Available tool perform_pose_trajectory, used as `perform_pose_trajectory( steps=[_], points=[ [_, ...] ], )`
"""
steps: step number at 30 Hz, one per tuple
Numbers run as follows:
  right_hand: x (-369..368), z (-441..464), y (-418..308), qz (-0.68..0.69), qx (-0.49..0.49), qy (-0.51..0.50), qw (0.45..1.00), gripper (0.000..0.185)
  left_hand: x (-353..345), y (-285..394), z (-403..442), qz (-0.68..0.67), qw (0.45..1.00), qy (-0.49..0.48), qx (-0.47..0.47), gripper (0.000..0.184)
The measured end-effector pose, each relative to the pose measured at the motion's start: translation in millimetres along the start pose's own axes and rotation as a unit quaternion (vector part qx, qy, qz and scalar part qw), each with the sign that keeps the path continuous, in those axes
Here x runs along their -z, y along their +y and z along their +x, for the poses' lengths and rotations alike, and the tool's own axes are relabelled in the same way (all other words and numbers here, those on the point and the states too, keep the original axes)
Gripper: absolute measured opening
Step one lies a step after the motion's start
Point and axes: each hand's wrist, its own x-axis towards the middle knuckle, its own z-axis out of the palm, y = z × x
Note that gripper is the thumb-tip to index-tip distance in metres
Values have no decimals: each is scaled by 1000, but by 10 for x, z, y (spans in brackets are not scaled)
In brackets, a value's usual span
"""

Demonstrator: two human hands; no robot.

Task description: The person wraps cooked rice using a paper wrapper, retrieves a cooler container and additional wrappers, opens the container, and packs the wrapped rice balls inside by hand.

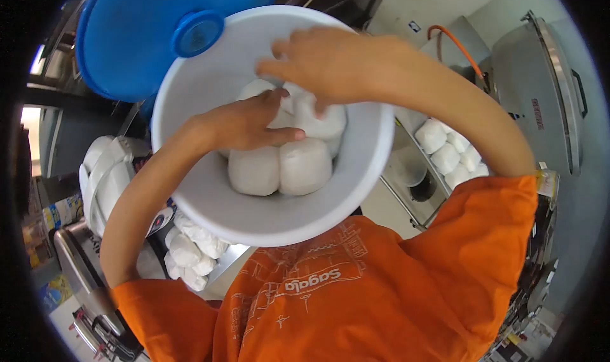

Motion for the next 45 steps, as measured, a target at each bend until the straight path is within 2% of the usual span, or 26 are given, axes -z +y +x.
perform_pose_trajectory(
  steps=[2, 4, 5, 7, 9, 10, 11, 12, 14, 16, 18, 20, 22, 26, 28, 29, 30, 32, 33, 36, 37, 39, 41, 42, 43, 45],
  points=[
    [277, -340, 88, 140, -24, 182, 973, 59, -57, -56, 67, -47, 997, 39, -48, 89],
    [445, -746, 223, 249, -90, 275, 924, 53, -77, 4, 153, -90, 990, 58, -94, 89],
    [361, -962, 363, 261, -151, 306, 903, 49, -84, 73, 172, -121, 988, 22, -90, 80],
    [-49, -1380, 725, 243, -271, 374, 853, 38, -179, 199, 235, -34, 997, 17, -70, 76],
    [-665, -1764, 907, 189, -503, 196, 820, 45, -275, 291, 299, 35, 998, 28, -43, 71],
    [-955, -1859, 869, 115, -536, 104, 830, 48, -331, 299, 322, 43, 997, 43, -54, 71],
    [-1374, -1982, 905, 89, -606, -32, 790, 53, -400, 296, 336, 52, 995, 56, -63, 70],
    [-1845, -2120, 917, 104, -633, -92, 761, 64, -440, 288, 351, 61, 993, 68, -73, 70],
    [-2207, -1940, 600, 122, -703, -98, 694, 72, -452, 273, 396, 28, 995, 57, -83, 70],
    [-2508, -1807, 416, 90, -722, -61, 684, 79, -435, 238, 386, -4, 994, 35, -100, 70],
    [-2764, -1637, 331, 30, -728, 28, 685, 69, -291, 206, 350, -36, 992, 13, -117, 70],
    [-2851, -1482, 232, -17, -727, 61, 683, 68, -75, 256, 257, -12, 998, -13, -67, 68],
    [-2924, -1438, 199, -9, -682, 135, 719, 61, 152, 303, 133, 44, 998, 3, -41, 65],
    [-3079, -1690, 391, 106, -622, 180, 755, 58, 468, 136, -361, -106, 933, 262, -222, 38],
    [-3258, -1953, 615, 214, -571, 197, 768, 59, 501, 29, -650, -34, 927, 314, -201, 31],
    [-3117, -1987, 680, 337, -516, 251, 746, 57, 495, -19, -766, 2, 921, 341, -189, 29],
    [-2556, -1799, 490, 505, -582, 255, 584, 54, 464, -50, -860, -11, 916, 361, -175, 27],
    [-1747, -1612, 365, 465, -537, 337, 618, 50, 374, -78, -1002, -36, 906, 396, -147, 24],
    [-1408, -1548, 373, 403, -470, 376, 689, 52, 334, -86, -1052, -46, 900, 409, -139, 24],
    [-261, -1090, 24, 405, -353, 444, 717, 61, 267, -96, -1107, -76, 878, 453, -133, 24],
    [-43, -937, -35, 407, -262, 447, 752, 59, 264, -109, -1079, -89, 862, 481, -137, 24],
    [314, -518, -127, 416, -95, 306, 851, 58, 264, -173, -970, -149, 820, 530, -155, 24],
    [260, 11, -119, 230, 18, 255, 939, 55, 255, -260, -810, -239, 769, 564, -182, 25],
    [233, 259, -257, 129, 58, 239, 961, 50, 216, -268, -794, -195, 788, 557, -177, 25],
    [74, 431, -299, 105, -40, 110, 988, 52, 188, -257, -778, -149, 805, 548, -173, 24],
    [-252, 731, -255, -85, 35, 68, 993, 54, 134, -199, -829, -54, 863, 491, -109, 23]
  ],
)
